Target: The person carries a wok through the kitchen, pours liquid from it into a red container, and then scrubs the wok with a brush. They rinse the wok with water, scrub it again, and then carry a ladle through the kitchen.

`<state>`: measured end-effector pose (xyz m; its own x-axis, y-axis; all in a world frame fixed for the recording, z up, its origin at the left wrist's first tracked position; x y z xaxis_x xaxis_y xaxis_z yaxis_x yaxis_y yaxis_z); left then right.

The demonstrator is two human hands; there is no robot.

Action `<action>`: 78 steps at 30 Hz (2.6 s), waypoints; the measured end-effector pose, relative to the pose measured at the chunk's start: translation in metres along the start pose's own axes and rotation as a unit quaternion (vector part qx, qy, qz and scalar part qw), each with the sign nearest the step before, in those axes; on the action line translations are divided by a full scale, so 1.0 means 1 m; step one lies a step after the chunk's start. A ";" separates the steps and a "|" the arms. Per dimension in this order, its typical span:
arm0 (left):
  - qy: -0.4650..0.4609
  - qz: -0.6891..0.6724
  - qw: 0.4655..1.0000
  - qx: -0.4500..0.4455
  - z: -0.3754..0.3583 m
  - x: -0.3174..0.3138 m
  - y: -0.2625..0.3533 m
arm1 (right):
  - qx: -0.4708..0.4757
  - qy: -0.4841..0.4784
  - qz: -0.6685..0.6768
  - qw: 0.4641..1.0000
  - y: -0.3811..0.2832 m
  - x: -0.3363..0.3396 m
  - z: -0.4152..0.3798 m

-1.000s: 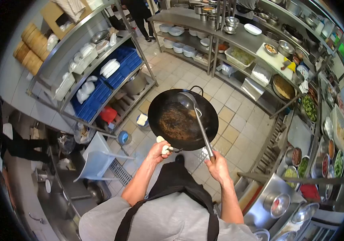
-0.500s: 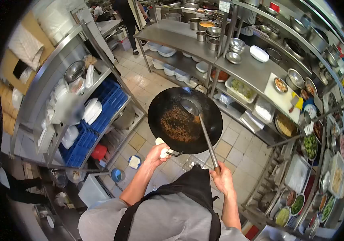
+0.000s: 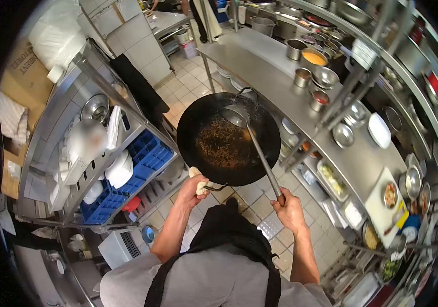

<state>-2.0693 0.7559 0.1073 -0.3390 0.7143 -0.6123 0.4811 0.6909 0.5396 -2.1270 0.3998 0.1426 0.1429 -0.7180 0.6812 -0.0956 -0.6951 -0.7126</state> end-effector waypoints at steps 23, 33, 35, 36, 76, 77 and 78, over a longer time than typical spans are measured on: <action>0.145 -0.062 0.978 -0.134 0.421 -0.024 0.456 | 0.140 -0.099 -0.043 0.984 -0.218 -0.080 0.678; 0.193 -0.068 0.965 -0.162 0.599 -0.001 0.662 | 0.177 -0.112 -0.035 0.977 -0.355 -0.155 0.936; 0.204 -0.059 0.965 -0.153 0.638 0.010 0.700 | 0.153 -0.134 -0.028 0.979 -0.371 -0.178 0.966; 0.201 -0.053 0.966 -0.153 0.661 0.013 0.728 | 0.145 -0.136 -0.025 0.980 -0.387 -0.189 0.987; -0.213 0.281 0.905 0.237 1.448 -0.467 1.067 | -0.338 0.369 0.189 0.844 -0.464 -0.144 1.577; -0.226 0.286 0.898 0.245 1.458 -0.494 1.058 | -0.349 0.384 0.187 0.834 -0.453 -0.132 1.587; -0.237 0.289 0.892 0.253 1.467 -0.513 1.047 | -0.349 0.391 0.206 0.826 -0.443 -0.123 1.593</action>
<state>-0.2053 0.9490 0.1387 0.4065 0.7244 -0.5568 0.8091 -0.0023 0.5877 -0.5328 0.8546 0.1062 -0.6977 -0.5136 0.4994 -0.5610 -0.0417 -0.8268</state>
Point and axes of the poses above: each hand's wrist, its own z-axis towards the middle knuckle, its own x-axis out of the back of the hand, y = z × x, the point moved 1 cm from there along z, towards the middle knuckle, and after that the axes turned 13 degrees about -z, right-handed, at the moved point
